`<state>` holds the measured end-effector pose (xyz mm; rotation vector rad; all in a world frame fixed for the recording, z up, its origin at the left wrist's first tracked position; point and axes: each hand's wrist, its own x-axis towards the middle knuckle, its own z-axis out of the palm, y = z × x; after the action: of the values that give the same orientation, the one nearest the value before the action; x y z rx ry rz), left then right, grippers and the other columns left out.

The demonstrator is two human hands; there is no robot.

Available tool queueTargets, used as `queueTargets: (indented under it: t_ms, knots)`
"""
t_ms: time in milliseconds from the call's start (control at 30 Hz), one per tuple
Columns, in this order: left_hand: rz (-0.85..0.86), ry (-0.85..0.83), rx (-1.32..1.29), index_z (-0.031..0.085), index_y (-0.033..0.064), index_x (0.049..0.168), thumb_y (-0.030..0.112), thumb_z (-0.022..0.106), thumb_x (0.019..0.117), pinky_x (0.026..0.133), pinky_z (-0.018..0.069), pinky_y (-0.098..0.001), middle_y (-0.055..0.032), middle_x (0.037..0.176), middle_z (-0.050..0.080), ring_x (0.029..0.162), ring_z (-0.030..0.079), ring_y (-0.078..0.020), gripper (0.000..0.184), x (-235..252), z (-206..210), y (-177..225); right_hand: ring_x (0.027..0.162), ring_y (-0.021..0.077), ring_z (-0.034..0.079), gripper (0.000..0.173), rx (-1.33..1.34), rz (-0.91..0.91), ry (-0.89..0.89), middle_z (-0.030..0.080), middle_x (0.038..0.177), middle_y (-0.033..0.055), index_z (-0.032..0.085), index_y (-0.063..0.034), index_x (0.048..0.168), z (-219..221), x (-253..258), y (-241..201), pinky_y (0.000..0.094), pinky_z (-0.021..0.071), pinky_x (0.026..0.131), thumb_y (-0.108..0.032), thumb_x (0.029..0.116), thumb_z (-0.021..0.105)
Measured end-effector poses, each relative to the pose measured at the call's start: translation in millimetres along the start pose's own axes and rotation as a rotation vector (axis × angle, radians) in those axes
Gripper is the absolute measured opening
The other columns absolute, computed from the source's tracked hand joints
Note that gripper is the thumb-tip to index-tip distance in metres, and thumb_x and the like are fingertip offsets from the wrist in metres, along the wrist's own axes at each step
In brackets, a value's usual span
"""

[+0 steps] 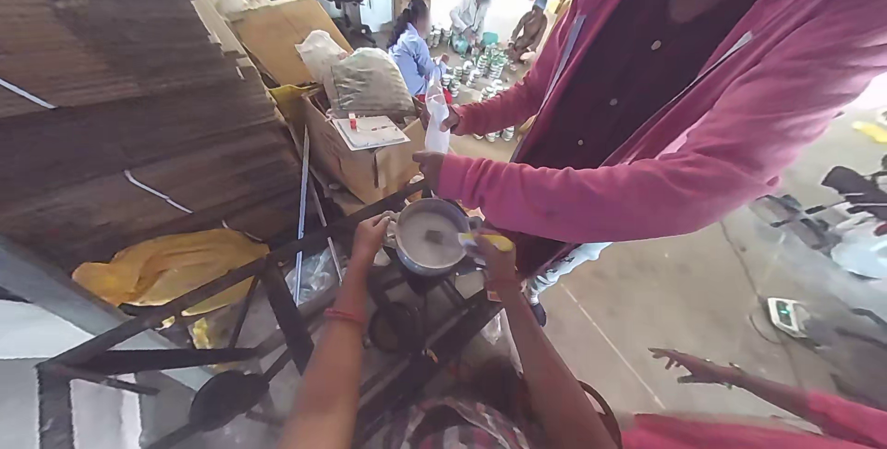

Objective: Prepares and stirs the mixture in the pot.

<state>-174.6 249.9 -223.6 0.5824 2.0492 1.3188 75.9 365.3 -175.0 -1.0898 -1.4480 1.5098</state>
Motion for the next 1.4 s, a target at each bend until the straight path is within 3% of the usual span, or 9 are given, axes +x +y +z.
queueTargets:
  t_ms: [100,267,400,567,733,867,1167,1300,1400]
  knots:
    - [0.031,-0.032,0.049,0.063,0.0000,0.135,0.029,0.046,0.1109,0.103,0.0459,-0.0585,-0.0265,0.125,0.066,0.116,0.064,-0.0389,0.042,-2,-4,2,0.074,0.0204,0.074,0.015,-0.056,-0.012,-0.098,0.075,0.091,0.0145,0.069,0.0074,0.107,-8,-14,-6,0.0350,0.0652,0.070,-0.001,0.0949,0.067]
    - [0.027,-0.066,0.096,0.062,-0.0014,0.134,0.025,0.042,0.1116,0.103,0.0453,-0.0599,-0.0285,0.125,0.065,0.118,0.062,-0.0410,0.041,0,-3,3,0.071,0.0209,0.073,0.013,-0.028,-0.051,0.057,0.074,0.088,0.0147,0.070,0.0066,0.104,-3,2,0,0.0359,0.0646,0.068,-0.003,0.0952,0.068]
    - [0.017,-0.108,0.071,0.060,-0.0020,0.136,0.023,0.041,0.1119,0.101,0.0470,-0.0557,-0.0278,0.125,0.064,0.114,0.063,-0.0374,0.040,-3,-7,7,0.071,0.0203,0.073,0.014,-0.002,-0.040,-0.040,0.074,0.087,0.0143,0.069,0.0076,0.104,5,-10,3,0.0351,0.0650,0.067,-0.001,0.0937,0.068]
    - [0.042,-0.070,0.018,0.061,-0.0031,0.135,0.021,0.042,0.1114,0.099,0.0474,-0.0546,-0.0277,0.123,0.065,0.110,0.063,-0.0368,0.038,-8,-3,3,0.069,0.0194,0.073,0.014,0.059,-0.002,0.130,0.074,0.086,0.0151,0.069,0.0084,0.106,-7,-8,9,0.0335,0.0647,0.065,-0.003,0.0977,0.066]
    - [0.032,-0.040,0.014,0.063,-0.0016,0.133,0.023,0.044,0.1110,0.095,0.0496,-0.0513,-0.0238,0.118,0.067,0.104,0.065,-0.0317,0.038,-5,-3,0,0.070,0.0198,0.073,0.013,0.052,0.024,-0.027,0.074,0.087,0.0152,0.069,0.0091,0.105,-7,-16,3,0.0334,0.0646,0.065,-0.001,0.0974,0.064]
    - [0.053,-0.020,-0.016,0.061,-0.0014,0.136,0.023,0.045,0.1109,0.094,0.0499,-0.0501,-0.0245,0.122,0.066,0.104,0.065,-0.0312,0.039,-9,-1,-2,0.068,0.0203,0.073,0.015,0.087,0.037,0.108,0.074,0.086,0.0159,0.068,0.0090,0.107,-15,-4,7,0.0336,0.0643,0.064,-0.002,0.0986,0.064]
    - [0.057,0.002,-0.046,0.062,0.0000,0.136,0.024,0.047,0.1103,0.093,0.0504,-0.0488,-0.0222,0.122,0.068,0.104,0.066,-0.0289,0.038,-12,1,-2,0.066,0.0196,0.073,0.015,0.117,0.073,0.131,0.074,0.085,0.0165,0.067,0.0095,0.108,-13,-6,8,0.0320,0.0639,0.062,-0.003,0.0997,0.064]
    - [0.019,0.005,-0.077,0.060,0.0011,0.139,0.024,0.048,0.1101,0.092,0.0514,-0.0481,-0.0226,0.124,0.067,0.104,0.066,-0.0287,0.039,-13,0,0,0.066,0.0197,0.073,0.014,0.067,0.046,0.031,0.074,0.085,0.0155,0.069,0.0085,0.106,-13,-9,3,0.0323,0.0642,0.062,-0.002,0.0987,0.063]
    - [0.025,0.003,-0.083,0.061,0.0006,0.137,0.024,0.048,0.1102,0.091,0.0519,-0.0475,-0.0218,0.121,0.067,0.102,0.066,-0.0279,0.038,-13,1,-1,0.068,0.0212,0.074,0.015,0.084,0.050,0.111,0.074,0.086,0.0168,0.069,0.0084,0.108,-15,-1,8,0.0341,0.0649,0.064,-0.003,0.0985,0.066]
